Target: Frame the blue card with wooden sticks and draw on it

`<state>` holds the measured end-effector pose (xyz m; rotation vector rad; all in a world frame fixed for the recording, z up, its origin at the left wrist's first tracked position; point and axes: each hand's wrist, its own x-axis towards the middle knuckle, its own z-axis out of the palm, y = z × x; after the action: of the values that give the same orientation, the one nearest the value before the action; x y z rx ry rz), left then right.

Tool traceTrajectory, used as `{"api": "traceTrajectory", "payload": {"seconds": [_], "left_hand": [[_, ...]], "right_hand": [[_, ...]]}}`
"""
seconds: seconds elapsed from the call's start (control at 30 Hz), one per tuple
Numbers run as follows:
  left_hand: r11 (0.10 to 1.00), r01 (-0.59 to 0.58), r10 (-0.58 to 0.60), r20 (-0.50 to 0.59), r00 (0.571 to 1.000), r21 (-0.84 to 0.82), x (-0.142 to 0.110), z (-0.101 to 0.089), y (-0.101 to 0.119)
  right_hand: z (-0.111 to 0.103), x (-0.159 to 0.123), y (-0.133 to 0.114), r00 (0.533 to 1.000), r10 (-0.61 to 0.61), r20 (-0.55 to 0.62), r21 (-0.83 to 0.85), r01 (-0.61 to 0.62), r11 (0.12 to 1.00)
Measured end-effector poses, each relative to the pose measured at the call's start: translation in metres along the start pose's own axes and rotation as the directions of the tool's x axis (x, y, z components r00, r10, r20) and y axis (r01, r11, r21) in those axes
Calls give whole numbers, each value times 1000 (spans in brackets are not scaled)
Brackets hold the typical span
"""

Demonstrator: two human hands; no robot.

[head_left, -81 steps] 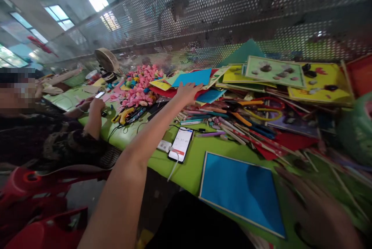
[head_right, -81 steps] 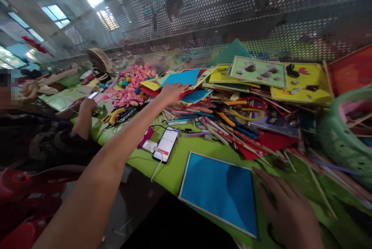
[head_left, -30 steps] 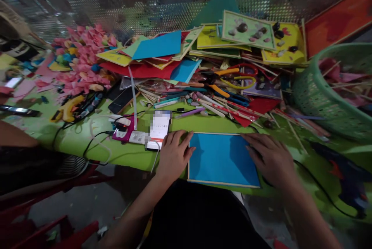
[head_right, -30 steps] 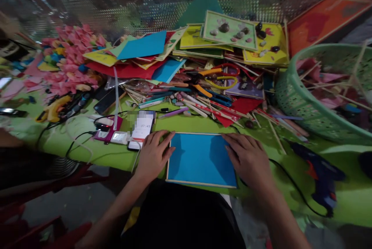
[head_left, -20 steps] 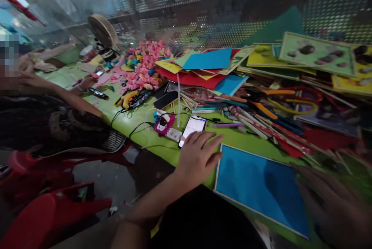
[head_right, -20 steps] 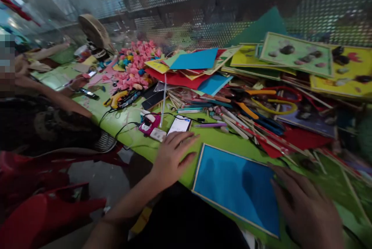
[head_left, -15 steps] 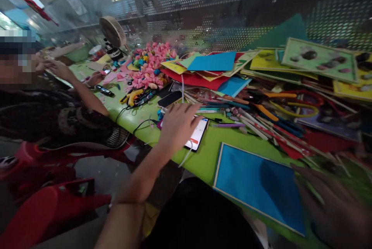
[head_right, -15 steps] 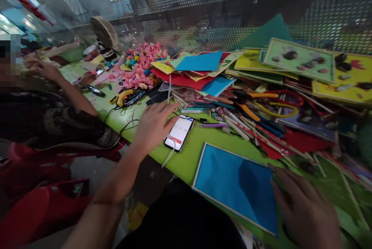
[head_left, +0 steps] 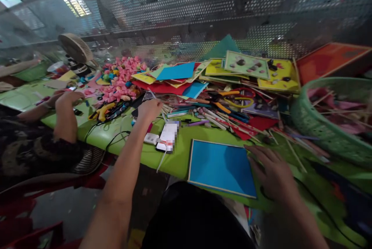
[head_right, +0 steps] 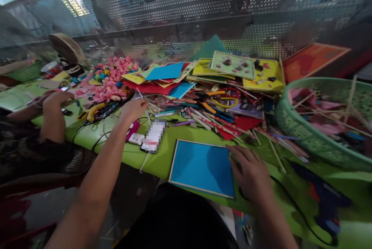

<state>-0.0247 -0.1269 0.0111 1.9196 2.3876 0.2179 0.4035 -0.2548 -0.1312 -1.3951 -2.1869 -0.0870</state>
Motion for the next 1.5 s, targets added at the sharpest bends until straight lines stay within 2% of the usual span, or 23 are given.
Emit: {"api": "traceTrajectory", "payload": {"seconds": [0.1, 0.17, 0.27, 0.33, 0.43, 0.47, 0.53, 0.6, 0.67, 0.77, 0.97, 1.03, 1.13, 1.27, 1.37, 1.5], "left_hand": [[980, -120, 102, -115, 988, -157, -5, -13, 17], [944, -228, 183, -194, 964, -240, -7, -24, 39], [886, -363, 283, -283, 916, -288, -5, -36, 87], [863, -432, 350, -308, 885, -263, 1, -37, 125], [850, -484, 442, -220, 870, -206, 15, -21, 177], [845, -502, 489, -112, 865, -182, 21, -11, 192], [823, -534, 544, -1, 839, -191, 30, 14, 212], [806, -558, 579, 63, 813, -196, 35, 40, 223], [799, -570, 592, 80, 802, -192, 35, 63, 227], [778, -603, 615, 19, 788, -179, 24, 83, 227], [720, -673, 657, -146, 739, -169, -15, 96, 233], [719, -671, 646, -181, 741, -179, -21, 99, 233], [765, -611, 576, -210, 790, -202, -13, 103, 227], [854, -471, 432, -203, 879, -222, 17, 109, 210], [881, -413, 385, -157, 909, -231, 31, 115, 196], [899, -367, 345, -128, 930, -238, 30, 121, 182]], "right_hand": [[1, 0, 1, 1000, -6, -13, 3, 6, 1000], [3, -1, 3, 1000, -10, -21, 2, 11, 1000], [7, -2, 7, 1000, 6, -26, 12, -6, 1000], [8, -3, 9, 999, 29, -38, 12, -29, 1000], [8, -2, 10, 999, 38, -38, 17, -37, 999], [8, -2, 10, 999, 35, -37, 19, -34, 999], [6, -1, 9, 999, 34, -38, 21, -34, 999], [4, 0, 8, 998, 42, -39, 23, -41, 999], [4, -1, 8, 998, 50, -29, 27, -49, 998], [5, -1, 9, 998, 50, -26, 13, -49, 999], [9, -2, 13, 998, 15, -53, 10, -15, 1000], [9, -2, 14, 999, 12, -48, 6, -11, 1000], [8, -2, 14, 999, 20, -36, -2, -20, 1000], [7, -3, 15, 999, 15, -30, 6, -15, 1000], [8, -3, 15, 1000, 7, -26, 17, -6, 1000], [7, -4, 14, 1000, 10, -12, 15, -9, 1000]]}}
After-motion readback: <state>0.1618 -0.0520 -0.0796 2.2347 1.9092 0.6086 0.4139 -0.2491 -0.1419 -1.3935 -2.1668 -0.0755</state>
